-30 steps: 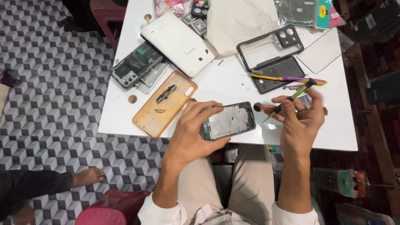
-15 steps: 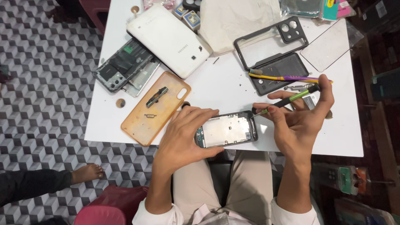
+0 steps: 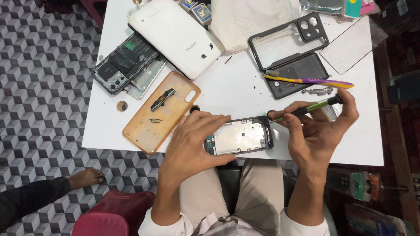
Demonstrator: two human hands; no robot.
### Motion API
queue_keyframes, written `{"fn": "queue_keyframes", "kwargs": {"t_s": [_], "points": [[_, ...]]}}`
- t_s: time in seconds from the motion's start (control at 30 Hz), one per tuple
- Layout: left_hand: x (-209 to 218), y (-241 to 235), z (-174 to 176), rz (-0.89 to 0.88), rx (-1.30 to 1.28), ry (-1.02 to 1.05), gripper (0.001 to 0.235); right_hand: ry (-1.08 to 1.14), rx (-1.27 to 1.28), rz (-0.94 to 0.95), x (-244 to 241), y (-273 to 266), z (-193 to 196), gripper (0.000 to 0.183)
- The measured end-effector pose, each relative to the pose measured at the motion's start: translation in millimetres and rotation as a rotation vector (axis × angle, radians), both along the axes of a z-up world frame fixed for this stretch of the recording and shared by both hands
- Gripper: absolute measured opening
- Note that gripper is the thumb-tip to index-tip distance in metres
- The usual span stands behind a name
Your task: The person uses a screwdriver to remove screws from a disassembled smartphone and then separates the internal components from the frame.
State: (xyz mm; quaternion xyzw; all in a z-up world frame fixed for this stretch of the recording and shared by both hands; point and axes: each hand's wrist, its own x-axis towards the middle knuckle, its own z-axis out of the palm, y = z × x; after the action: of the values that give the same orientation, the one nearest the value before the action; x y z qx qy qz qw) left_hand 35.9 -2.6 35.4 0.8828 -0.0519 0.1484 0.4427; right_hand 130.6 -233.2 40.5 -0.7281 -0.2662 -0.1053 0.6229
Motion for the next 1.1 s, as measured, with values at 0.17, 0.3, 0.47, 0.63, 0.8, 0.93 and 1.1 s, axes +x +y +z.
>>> {"fn": "queue_keyframes", "kwargs": {"t_s": [0.17, 0.3, 0.47, 0.63, 0.8, 0.93, 1.1], "points": [[-1.3, -0.4, -0.2, -0.007, -0.006, -0.028, 0.078, -0.006, 0.064, -0.05, 2.2, -5.9, -3.3, 0.071], [-1.9, -0.6, 2.0, -0.016, -0.013, -0.044, 0.08, 0.039, 0.112, -0.064, 1.7, -9.0, -7.5, 0.074], [-4.7, -2.4, 4.4, -0.001, -0.006, -0.044, 0.078, 0.127, 0.189, -0.11, -0.8, -16.8, -13.2, 0.077], [-4.5, -4.2, 6.0, 0.0, -0.013, -0.064, 0.076, 0.112, 0.241, -0.045, -5.3, -23.2, -18.6, 0.073], [-4.5, -4.7, 6.2, 0.012, 0.002, -0.061, 0.074, 0.023, 0.103, 0.047, -8.1, -23.5, -17.1, 0.067], [-4.1, -4.4, 5.3, 0.013, 0.007, -0.061, 0.073, -0.046, 0.053, 0.059, -9.2, -20.9, -14.3, 0.067], [-3.7, -4.3, 5.4, 0.021, 0.01, -0.054, 0.072, -0.127, -0.004, 0.084, -9.1, -17.5, -12.3, 0.069]]}}
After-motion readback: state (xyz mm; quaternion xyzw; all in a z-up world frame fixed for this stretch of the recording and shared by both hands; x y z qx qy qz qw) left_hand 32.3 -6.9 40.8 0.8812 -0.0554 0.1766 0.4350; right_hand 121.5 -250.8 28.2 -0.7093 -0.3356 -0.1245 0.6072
